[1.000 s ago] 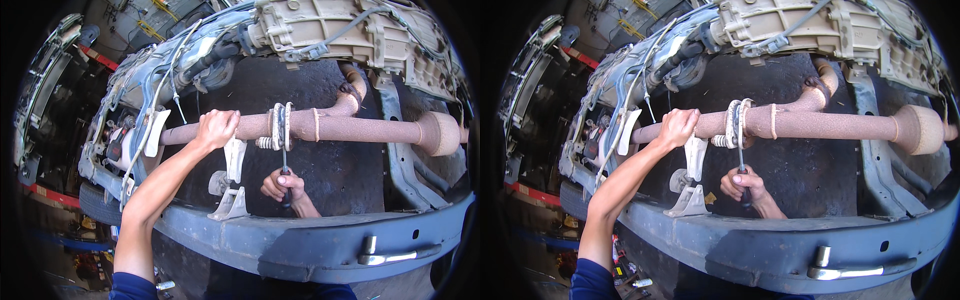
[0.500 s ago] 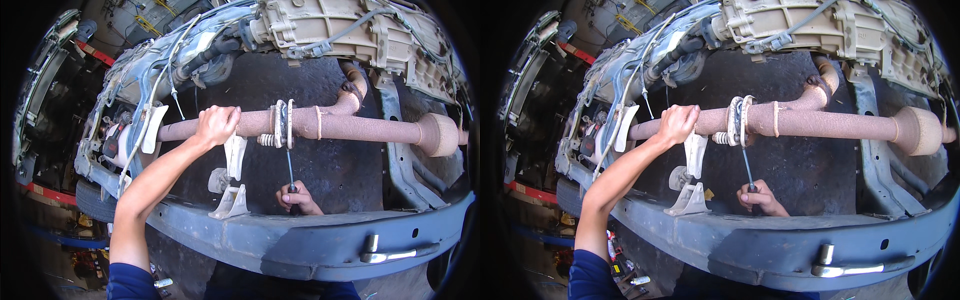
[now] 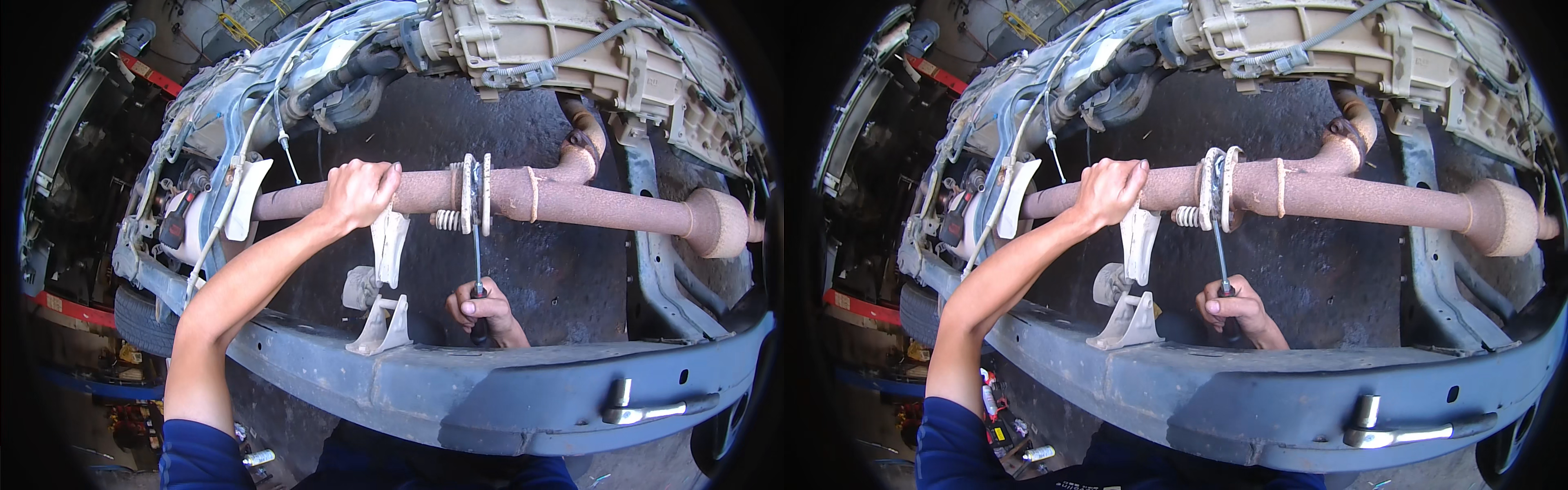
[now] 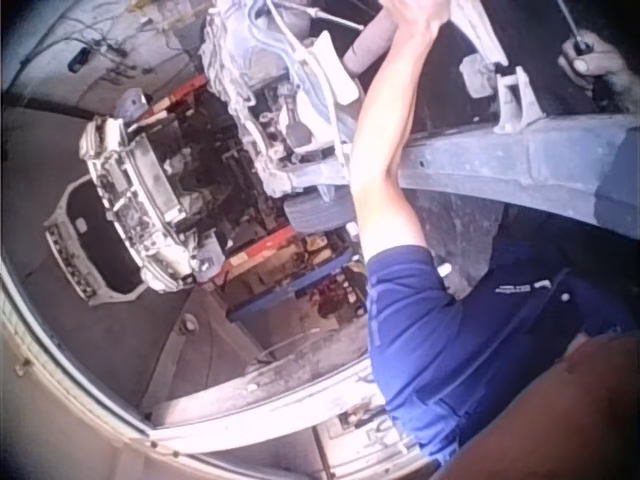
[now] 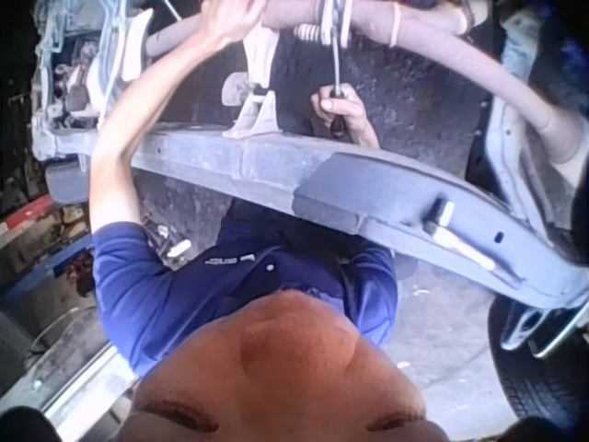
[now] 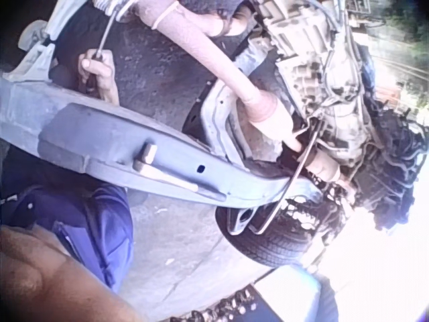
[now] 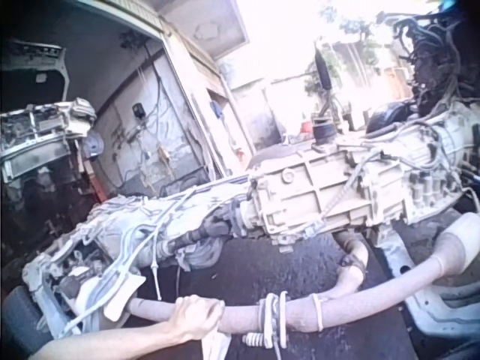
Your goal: The person uses a cordless impact wrench to loosen bolts on a car's exhaust pipe, then uses a screwdriver to pry off a clamp. The person removes the exhaust pipe from the vehicle.
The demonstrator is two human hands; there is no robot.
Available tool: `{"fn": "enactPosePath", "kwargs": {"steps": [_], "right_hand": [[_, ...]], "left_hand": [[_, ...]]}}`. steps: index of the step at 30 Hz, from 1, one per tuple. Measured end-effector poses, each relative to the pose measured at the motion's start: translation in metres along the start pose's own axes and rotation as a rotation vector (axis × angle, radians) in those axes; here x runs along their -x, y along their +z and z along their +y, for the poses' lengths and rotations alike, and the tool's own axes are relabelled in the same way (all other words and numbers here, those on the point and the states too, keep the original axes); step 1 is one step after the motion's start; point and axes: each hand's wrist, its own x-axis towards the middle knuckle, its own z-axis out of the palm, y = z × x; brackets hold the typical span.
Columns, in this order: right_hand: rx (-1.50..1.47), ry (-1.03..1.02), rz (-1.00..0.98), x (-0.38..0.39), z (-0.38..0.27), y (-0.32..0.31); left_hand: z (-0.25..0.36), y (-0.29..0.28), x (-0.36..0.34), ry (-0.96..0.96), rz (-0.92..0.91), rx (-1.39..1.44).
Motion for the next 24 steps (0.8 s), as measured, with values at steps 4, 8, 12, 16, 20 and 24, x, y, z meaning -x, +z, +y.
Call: {"fn": "enactPosePath", "kwargs": {"steps": [4,8,12,16,20,24], "right_hand": [[-0.15,0.016,-0.097,-0.002,-0.001,-0.001],[-0.027,0.029,-0.058,0.003,0.007,-0.008],[-0.051,0.028,-0.03,0.01,0.01,-0.012],[0.001,0.011,-0.015,0.006,-0.002,-0.009],[-0.137,-0.025,-0.005,-0.012,-0.015,0.003],[-0.377,-0.074,-0.106,-0.029,-0.016,0.016]], "left_hand": [[0.003,-0.001,0.003,0.001,0.003,-0.005],[0.003,-0.002,0.0,0.006,0.016,-0.051],[0.003,-0.001,-0.001,-0.004,0.0,-0.025],[0.002,0.0,0.0,0.025,0.045,-0.051],[0.003,-0.001,0.001,0.008,0.011,-0.051],[0.006,-0.003,-0.001,0.002,0.024,-0.062]]}}
